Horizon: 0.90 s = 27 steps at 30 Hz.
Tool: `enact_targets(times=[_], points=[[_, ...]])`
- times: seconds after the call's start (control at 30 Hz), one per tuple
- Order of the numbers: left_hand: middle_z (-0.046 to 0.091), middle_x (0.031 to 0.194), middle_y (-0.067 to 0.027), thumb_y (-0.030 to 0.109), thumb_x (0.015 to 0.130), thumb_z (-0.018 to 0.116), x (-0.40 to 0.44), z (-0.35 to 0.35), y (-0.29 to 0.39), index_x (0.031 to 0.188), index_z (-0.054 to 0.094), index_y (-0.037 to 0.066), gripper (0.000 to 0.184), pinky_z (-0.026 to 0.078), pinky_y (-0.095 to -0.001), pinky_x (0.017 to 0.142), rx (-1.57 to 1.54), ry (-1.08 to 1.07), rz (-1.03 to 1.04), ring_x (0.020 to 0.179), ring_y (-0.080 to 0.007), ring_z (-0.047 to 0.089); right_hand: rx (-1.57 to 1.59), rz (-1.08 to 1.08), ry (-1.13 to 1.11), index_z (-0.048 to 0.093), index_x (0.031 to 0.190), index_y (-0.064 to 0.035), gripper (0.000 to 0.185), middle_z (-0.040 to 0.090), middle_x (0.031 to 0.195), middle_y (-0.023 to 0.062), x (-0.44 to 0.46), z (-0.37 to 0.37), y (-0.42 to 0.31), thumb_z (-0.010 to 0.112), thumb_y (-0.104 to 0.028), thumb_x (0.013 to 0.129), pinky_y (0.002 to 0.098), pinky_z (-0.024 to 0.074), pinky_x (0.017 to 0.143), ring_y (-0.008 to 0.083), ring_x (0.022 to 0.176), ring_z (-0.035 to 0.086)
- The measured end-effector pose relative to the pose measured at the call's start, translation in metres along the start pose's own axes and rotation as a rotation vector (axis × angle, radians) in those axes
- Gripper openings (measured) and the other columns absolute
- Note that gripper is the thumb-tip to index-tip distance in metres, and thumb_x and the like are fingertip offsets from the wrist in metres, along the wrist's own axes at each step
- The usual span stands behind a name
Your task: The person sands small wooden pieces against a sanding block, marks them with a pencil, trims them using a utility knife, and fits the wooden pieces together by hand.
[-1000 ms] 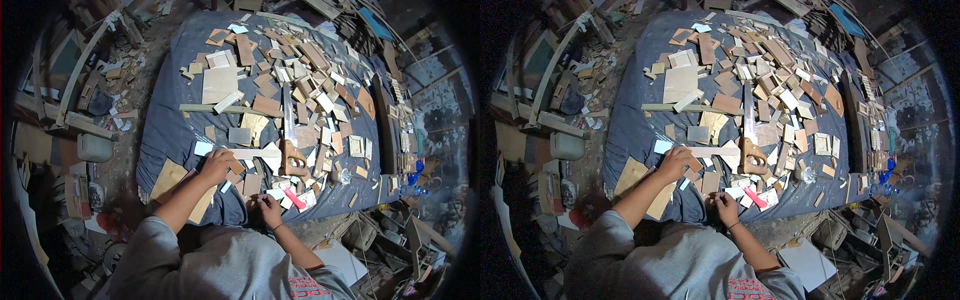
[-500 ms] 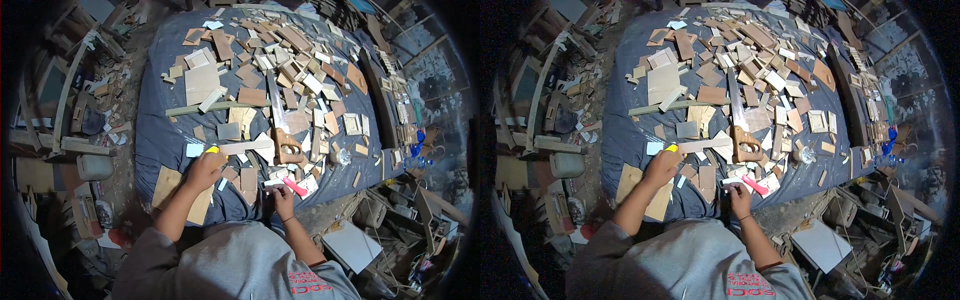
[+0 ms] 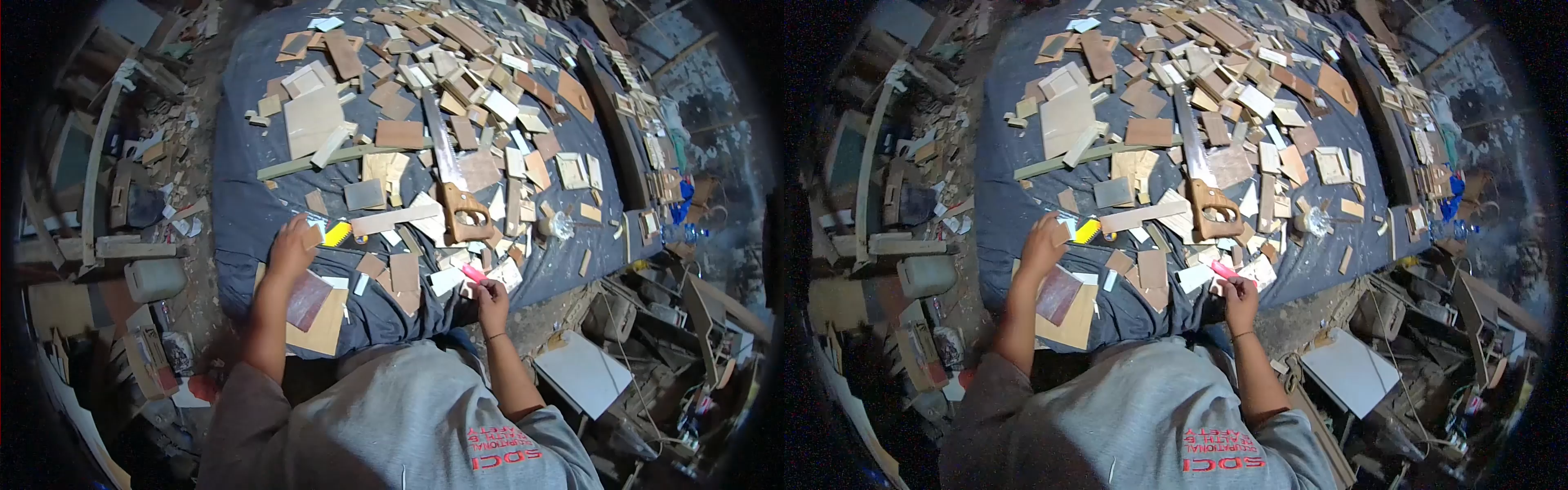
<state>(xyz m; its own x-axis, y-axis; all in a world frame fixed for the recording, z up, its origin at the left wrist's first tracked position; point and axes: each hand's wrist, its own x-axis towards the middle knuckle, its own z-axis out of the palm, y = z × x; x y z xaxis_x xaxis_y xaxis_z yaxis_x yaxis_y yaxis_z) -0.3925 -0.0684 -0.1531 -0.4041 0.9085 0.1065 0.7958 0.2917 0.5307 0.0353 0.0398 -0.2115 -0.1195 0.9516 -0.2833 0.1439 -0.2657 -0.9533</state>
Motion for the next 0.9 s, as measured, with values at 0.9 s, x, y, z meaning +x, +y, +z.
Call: enact_targets(times=[0.9], points=[[0.064,0.106,-0.0125,0.022,0.081,0.073,-0.059,0.043,0.150,0.113,0.056,0.001,0.043,0.046,-0.0325,0.086,-0.585,-0.496,-0.309,0.096,-0.0209,0.061,-0.791,-0.620,-0.396,0.060,0.089,-0.0074,0.026,0.058,0.095,0.0095,0.012,0.036,-0.060,0.071,-0.007,0.066,0.0441,0.0424,0.085,0.0333,0.099,0.052]])
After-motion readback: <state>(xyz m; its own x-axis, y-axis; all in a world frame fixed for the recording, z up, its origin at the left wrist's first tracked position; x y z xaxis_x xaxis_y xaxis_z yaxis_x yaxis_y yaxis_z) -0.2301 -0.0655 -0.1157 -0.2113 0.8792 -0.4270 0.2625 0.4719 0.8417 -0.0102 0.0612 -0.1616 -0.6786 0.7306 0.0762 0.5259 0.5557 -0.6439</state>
